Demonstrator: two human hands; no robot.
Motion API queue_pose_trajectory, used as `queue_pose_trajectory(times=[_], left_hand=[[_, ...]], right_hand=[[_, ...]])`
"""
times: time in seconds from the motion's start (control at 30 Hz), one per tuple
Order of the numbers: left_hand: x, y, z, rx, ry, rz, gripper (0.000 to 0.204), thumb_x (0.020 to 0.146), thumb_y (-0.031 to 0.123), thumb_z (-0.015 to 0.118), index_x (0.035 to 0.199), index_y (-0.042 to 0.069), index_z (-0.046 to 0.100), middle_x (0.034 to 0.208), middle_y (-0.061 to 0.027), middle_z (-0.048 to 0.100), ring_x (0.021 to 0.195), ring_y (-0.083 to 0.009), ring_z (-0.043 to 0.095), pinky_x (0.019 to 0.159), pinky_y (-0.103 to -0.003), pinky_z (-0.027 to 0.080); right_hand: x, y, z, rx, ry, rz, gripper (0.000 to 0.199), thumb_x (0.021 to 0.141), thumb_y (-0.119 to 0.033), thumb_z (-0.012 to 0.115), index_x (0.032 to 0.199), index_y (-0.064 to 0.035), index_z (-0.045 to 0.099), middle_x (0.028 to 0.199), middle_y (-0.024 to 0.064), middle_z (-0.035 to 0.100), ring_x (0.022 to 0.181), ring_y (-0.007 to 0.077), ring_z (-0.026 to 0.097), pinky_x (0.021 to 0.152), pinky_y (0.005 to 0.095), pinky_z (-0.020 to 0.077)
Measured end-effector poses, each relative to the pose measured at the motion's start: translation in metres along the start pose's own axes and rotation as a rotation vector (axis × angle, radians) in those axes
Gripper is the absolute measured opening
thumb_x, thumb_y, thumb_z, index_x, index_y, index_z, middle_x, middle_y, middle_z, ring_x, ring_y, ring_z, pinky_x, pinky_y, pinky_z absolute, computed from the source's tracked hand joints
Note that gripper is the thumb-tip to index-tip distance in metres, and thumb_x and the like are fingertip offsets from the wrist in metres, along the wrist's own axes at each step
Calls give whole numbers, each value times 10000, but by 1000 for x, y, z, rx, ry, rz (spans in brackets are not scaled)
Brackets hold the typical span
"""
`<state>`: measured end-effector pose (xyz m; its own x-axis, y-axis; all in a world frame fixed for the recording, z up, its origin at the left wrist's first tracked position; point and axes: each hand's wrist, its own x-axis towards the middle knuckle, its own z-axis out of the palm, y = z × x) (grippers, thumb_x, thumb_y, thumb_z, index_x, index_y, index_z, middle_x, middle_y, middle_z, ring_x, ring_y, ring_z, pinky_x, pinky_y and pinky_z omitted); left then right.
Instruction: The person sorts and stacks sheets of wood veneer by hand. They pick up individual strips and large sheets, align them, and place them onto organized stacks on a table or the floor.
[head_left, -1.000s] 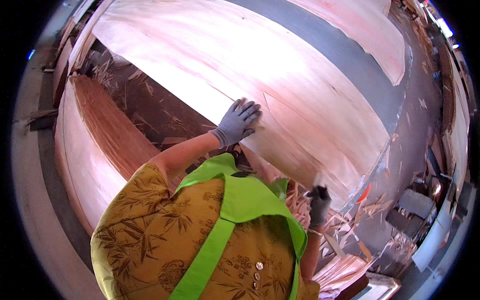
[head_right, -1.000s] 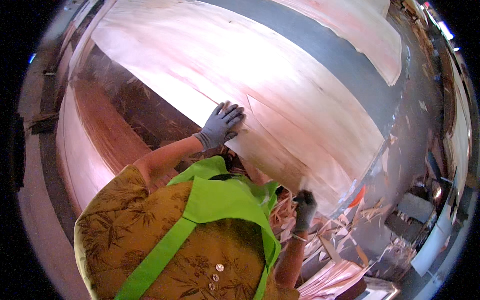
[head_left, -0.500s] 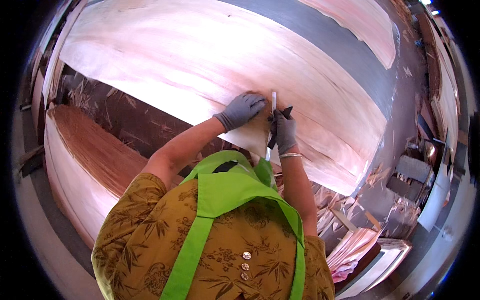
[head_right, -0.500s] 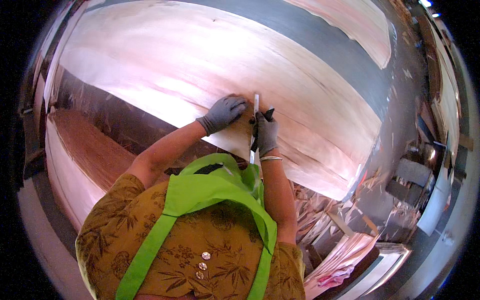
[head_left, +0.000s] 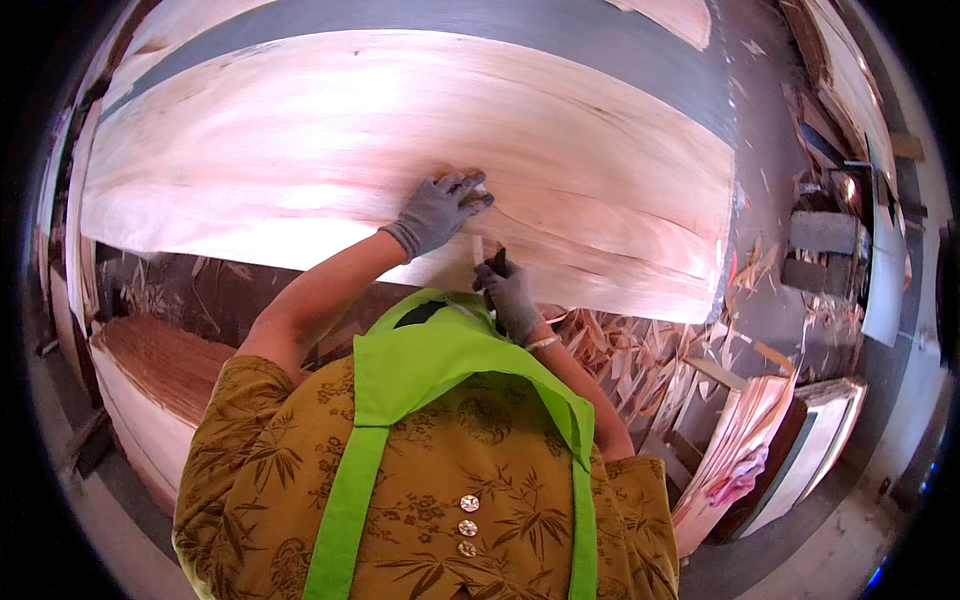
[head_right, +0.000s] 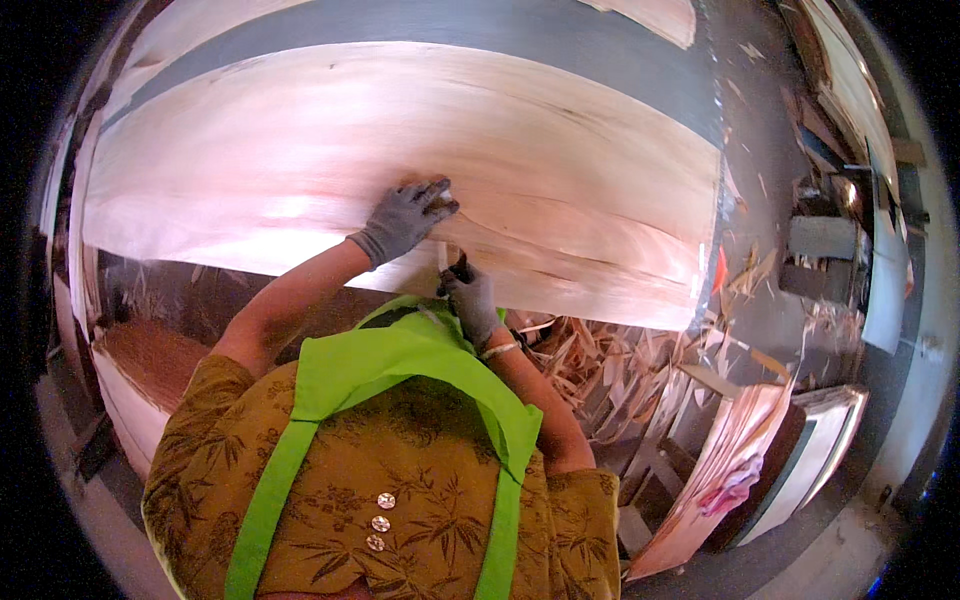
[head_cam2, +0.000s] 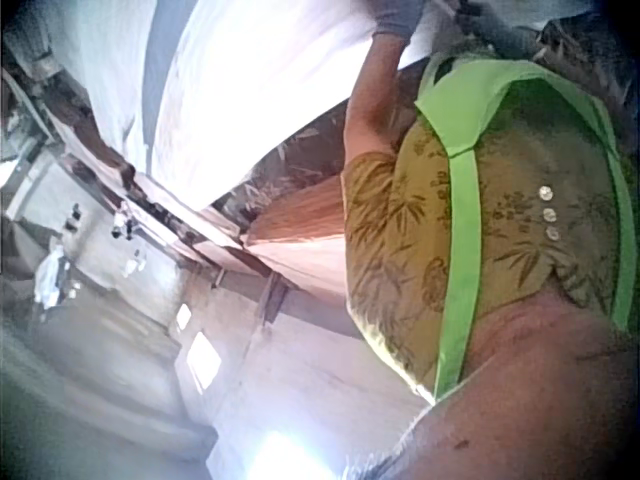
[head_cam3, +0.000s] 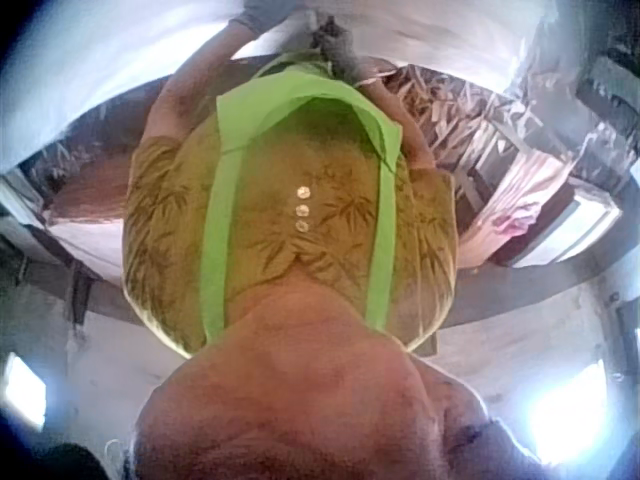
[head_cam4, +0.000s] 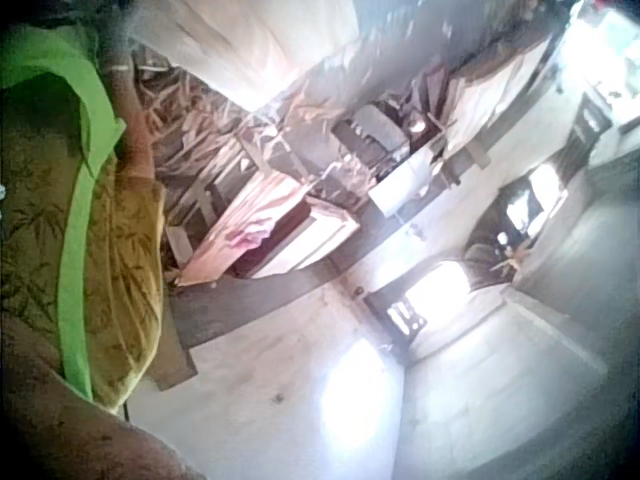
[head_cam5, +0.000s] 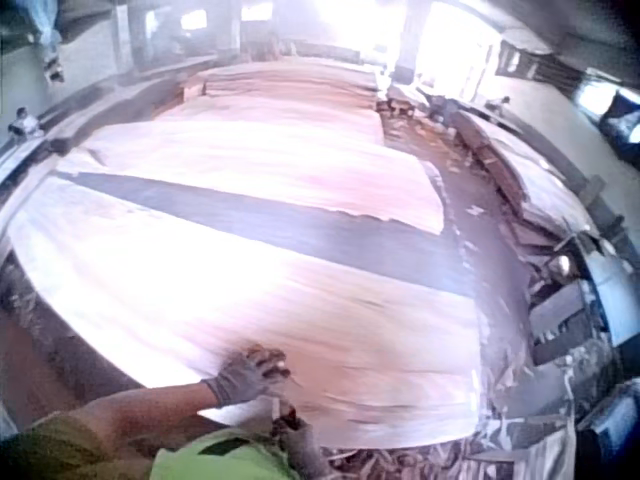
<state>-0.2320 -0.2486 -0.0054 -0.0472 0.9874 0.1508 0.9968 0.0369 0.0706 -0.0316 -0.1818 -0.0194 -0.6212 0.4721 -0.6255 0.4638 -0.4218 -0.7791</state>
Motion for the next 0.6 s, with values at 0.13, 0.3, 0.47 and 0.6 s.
queue_pose_trajectory(times=[0.13,0.3,0.47,0.6], left_hand=[[17,18,-9,2,11,6,397,789,212,544,1181,146,567,1387,-96,392,1115,-278,470,804,-432,424],[77,83,33,-239,116,260,417,798,174,520,1207,98,529,1372,-108,407,1084,-272,514,842,-402,440],[113,139,48,-169,76,399,376,824,175,460,1192,143,532,1318,-81,455,1101,-251,500,762,-397,457],[110,153,50,-131,14,336,349,827,189,454,1162,180,552,1324,-49,441,1110,-243,473,751,-401,454]], right_hand=[[-24,-11,-79,97,191,-231,76,849,-45,539,822,-16,604,738,35,615,643,103,533,598,248,431],[-13,-24,-160,74,438,-39,163,818,-173,634,778,-15,631,568,1,535,434,91,435,397,242,324],[-14,-21,-174,109,394,19,154,798,-187,644,784,-34,637,560,-17,487,439,101,434,387,247,315],[-39,-5,-161,284,355,53,212,825,-158,621,946,15,630,695,10,565,566,129,538,460,265,422]])
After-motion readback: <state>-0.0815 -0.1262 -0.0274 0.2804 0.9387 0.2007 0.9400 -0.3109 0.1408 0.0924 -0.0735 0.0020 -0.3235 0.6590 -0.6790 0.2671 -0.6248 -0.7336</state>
